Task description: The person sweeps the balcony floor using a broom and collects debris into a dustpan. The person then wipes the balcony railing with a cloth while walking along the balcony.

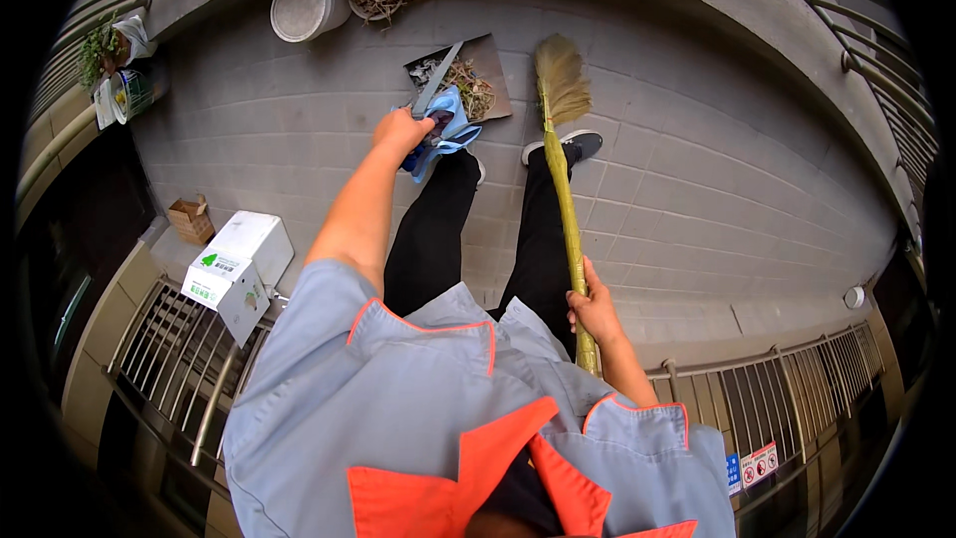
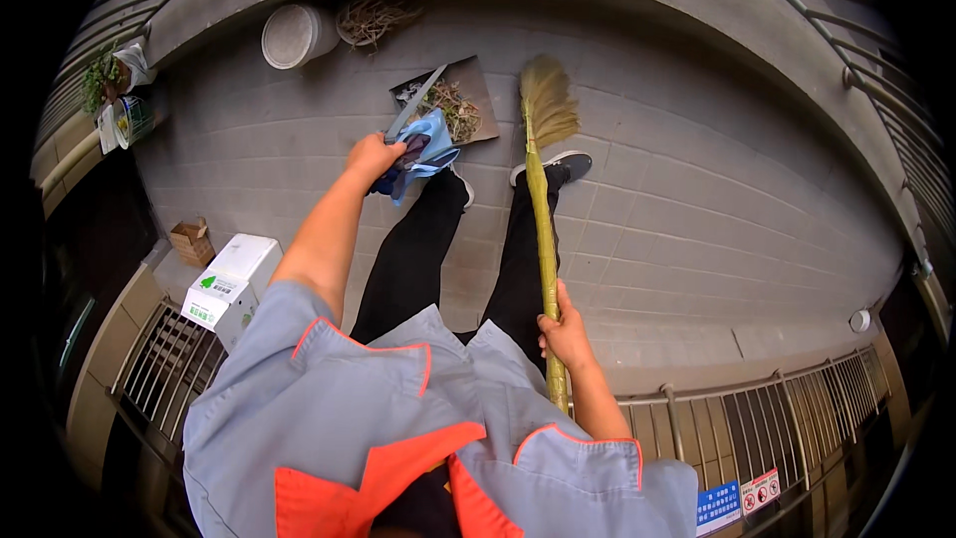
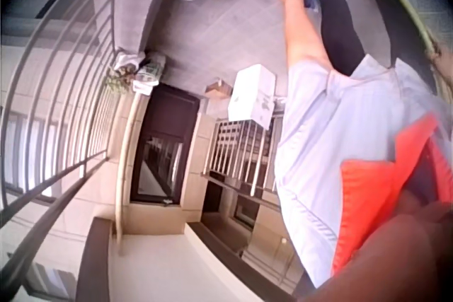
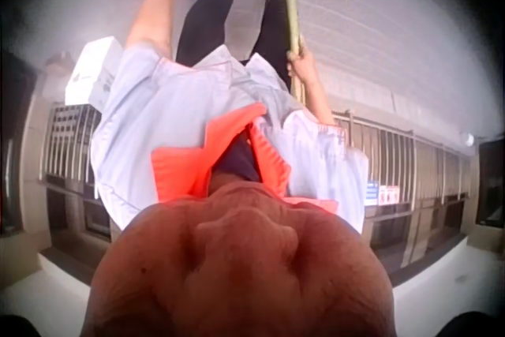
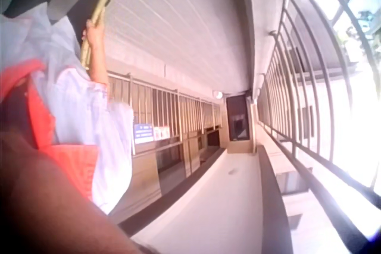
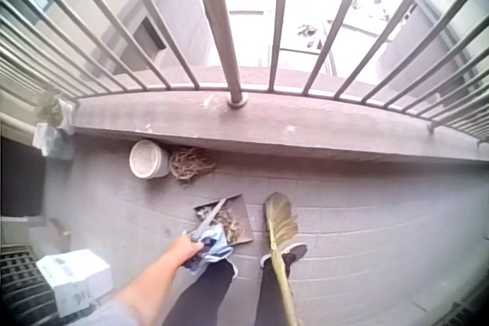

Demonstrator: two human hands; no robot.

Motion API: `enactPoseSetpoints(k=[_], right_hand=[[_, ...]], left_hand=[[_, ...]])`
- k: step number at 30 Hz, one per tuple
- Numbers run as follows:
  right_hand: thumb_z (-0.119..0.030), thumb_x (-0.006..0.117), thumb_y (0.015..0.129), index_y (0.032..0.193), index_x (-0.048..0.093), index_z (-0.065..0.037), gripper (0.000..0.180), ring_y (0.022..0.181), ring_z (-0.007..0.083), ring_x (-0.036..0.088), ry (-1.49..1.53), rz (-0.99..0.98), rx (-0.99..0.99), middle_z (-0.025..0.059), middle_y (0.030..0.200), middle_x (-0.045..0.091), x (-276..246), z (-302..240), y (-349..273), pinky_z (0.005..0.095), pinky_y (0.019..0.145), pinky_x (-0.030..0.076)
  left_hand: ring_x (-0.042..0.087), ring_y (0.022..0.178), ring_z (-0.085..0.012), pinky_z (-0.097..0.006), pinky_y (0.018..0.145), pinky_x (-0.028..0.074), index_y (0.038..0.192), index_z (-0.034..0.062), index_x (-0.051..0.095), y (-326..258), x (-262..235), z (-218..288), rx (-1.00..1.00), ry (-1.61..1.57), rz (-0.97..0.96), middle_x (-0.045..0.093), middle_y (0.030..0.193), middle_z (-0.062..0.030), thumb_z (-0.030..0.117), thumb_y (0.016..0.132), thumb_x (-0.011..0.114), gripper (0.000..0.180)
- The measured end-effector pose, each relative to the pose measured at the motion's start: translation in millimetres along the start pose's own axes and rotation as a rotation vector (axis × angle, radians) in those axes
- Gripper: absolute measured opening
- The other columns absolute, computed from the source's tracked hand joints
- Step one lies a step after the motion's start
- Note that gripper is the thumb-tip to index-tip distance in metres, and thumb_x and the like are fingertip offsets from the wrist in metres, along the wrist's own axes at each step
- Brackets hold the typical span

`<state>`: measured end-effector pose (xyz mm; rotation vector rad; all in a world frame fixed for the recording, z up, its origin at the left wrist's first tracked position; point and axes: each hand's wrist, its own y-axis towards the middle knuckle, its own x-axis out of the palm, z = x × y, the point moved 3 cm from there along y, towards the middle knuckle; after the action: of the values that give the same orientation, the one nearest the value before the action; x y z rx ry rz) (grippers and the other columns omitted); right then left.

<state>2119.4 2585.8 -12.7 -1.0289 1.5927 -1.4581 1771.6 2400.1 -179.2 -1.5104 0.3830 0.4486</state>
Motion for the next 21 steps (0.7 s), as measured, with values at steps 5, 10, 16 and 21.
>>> enactPoseSetpoints(k=[5, 10, 16, 21], right_hand=[[0.000, 0.051, 0.079, 0.141, 0.018, -0.020, 0.073, 0.044, 0.0102, 0.047, -0.088, -0.191, 0.037, 0.0030, 0.064, 0.051, 9, -12, -33, 0.0260, 0.040, 0.042], [0.000, 0.052, 0.076, 0.140, 0.022, -0.020, 0.073, 0.049, 0.0111, 0.049, -0.352, -0.112, -0.076, 0.0073, 0.070, 0.055, -21, 6, -87, 0.0267, 0.047, 0.043], [0.001, 0.050, 0.076, 0.140, 0.025, -0.017, 0.071, 0.051, 0.0110, 0.047, -0.391, 0.035, -0.182, 0.0063, 0.066, 0.052, -57, 38, -150, 0.0269, 0.048, 0.042], [0.001, 0.050, 0.076, 0.140, 0.024, -0.018, 0.071, 0.047, 0.0100, 0.044, -0.238, 0.175, -0.165, 0.0028, 0.062, 0.047, -77, 58, -186, 0.0266, 0.044, 0.039]], left_hand=[[0.059, 0.094, -0.0312, -0.038, 0.082, 0.046, 0.102, 0.0016, 0.061, 15, 5, -15, 0.021, -0.032, 0.008, 0.062, 0.100, -0.0188, 0.040, 0.066, 0.059, 0.053], [0.059, 0.094, -0.0316, -0.037, 0.083, 0.045, 0.100, 0.0011, 0.062, -11, -10, -5, 0.118, 0.083, 0.056, 0.062, 0.099, -0.0192, 0.039, 0.066, 0.059, 0.051], [0.060, 0.090, -0.0325, -0.037, 0.079, 0.046, 0.100, 0.0001, 0.062, -39, -23, 2, 0.141, -0.007, 0.068, 0.063, 0.095, -0.0202, 0.038, 0.065, 0.058, 0.052], [0.062, 0.077, -0.0297, -0.036, 0.071, 0.048, 0.095, -0.0008, 0.062, -58, -30, 1, 0.162, -0.218, 0.025, 0.063, 0.084, -0.0202, 0.038, 0.064, 0.058, 0.050]])
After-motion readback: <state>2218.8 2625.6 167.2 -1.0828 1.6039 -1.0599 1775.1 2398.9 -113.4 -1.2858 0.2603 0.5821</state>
